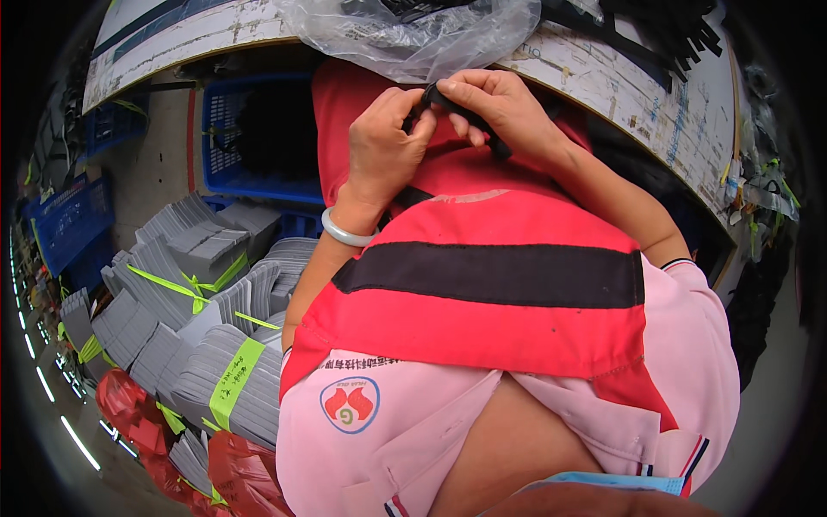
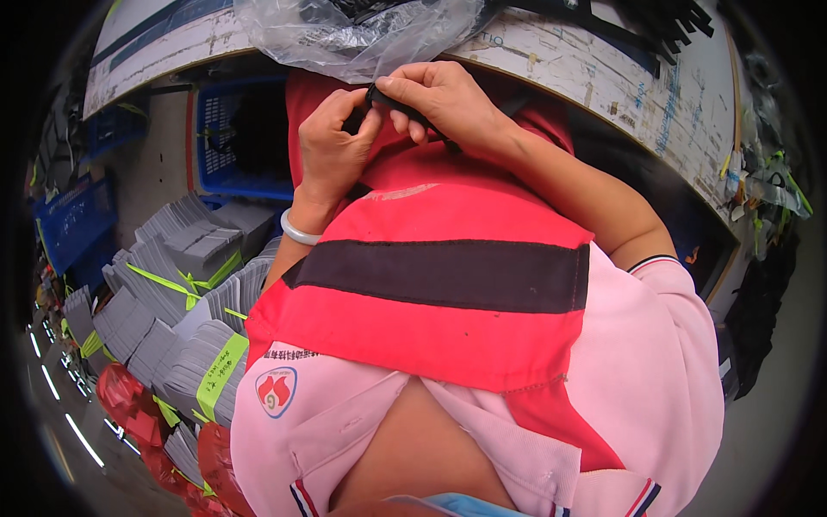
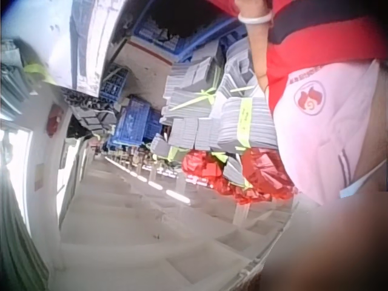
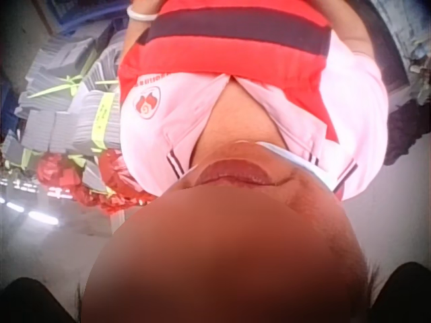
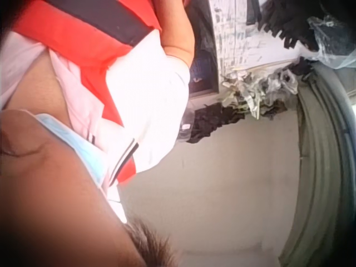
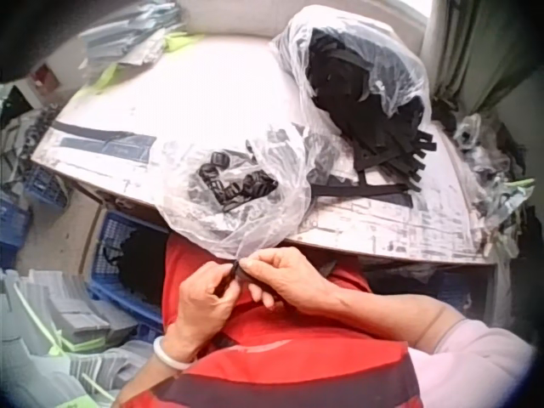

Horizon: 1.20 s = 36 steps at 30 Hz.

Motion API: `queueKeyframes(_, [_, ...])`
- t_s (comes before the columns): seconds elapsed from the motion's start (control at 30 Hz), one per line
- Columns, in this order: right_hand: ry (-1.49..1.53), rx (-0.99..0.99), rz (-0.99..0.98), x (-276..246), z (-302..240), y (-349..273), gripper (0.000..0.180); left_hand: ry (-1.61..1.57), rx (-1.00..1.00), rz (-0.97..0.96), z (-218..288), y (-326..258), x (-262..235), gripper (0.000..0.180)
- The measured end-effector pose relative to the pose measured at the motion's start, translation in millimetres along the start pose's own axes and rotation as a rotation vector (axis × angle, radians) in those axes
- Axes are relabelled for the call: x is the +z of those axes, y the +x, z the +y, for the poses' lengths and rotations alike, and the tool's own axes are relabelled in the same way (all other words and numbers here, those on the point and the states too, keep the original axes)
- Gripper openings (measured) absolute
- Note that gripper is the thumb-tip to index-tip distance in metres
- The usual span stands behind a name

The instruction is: Assembling plastic buckles onto black nylon straps at a workbench.

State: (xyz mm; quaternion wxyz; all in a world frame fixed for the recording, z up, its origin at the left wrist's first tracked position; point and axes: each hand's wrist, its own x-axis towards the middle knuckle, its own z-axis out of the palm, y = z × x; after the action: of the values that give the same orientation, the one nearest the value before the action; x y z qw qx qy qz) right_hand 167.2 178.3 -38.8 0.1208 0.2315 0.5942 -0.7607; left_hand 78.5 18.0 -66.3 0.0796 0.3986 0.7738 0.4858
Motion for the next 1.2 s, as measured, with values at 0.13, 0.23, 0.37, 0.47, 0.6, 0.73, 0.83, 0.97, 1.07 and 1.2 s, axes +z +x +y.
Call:
queueKeyframes(0.13, [-0.022, -0.062, 0.080, 2.1, 0.9, 0.0, 0.029, -0.216, -0.217, 0.068, -0.3, -4.8, -0.1, 0.014])
queueKeyframes(0.23, [0.033, -0.057, 0.044, 4.2, -1.2, -1.9, 0.036, -0.297, -0.300, 0.092, -0.4, -5.2, -3.4, 0.017])
queueKeyframes(0.37, [0.124, -0.050, 0.021, 3.6, -4.3, 3.8, 0.038, -0.103, 0.065, 0.089, -1.7, -6.3, -0.2, 0.016])
queueKeyframes(0.47, [0.126, -0.041, 0.008, 4.0, -0.6, 7.4, 0.037, -0.143, 0.043, 0.100, 0.8, -7.7, 1.6, 0.015])
queueKeyframes(0.6, [0.098, -0.246, 0.168, 12.4, 9.0, 12.9, 0.032, -0.105, 0.012, 0.104, 9.4, -7.7, 5.1, 0.015])
queueKeyframes(0.73, [0.105, -0.211, 0.170, 9.1, 2.0, 16.1, 0.028, -0.086, 0.083, 0.126, 2.2, -3.6, 10.6, 0.015])
queueKeyframes(0.83, [0.027, -0.083, 0.055, 2.0, -0.9, 15.0, 0.025, -0.385, -0.165, 0.159, -1.8, -8.3, 7.8, 0.013])
queueKeyframes(0.97, [0.066, -0.194, -0.021, 1.3, 8.7, 12.7, 0.023, -1.253, -0.826, 0.053, -10.8, -11.8, 3.2, 0.022])
queueKeyframes(1.07, [-0.221, -0.523, 0.102, 3.2, 20.8, 17.1, 0.016, -1.256, -0.808, -0.030, -14.6, -10.7, 4.9, 0.025])
queueKeyframes(1.2, [-0.166, -0.557, 0.101, 10.5, -12.3, -10.2, 0.013, -1.093, -0.700, 0.099, -3.6, -1.9, -0.2, 0.020])
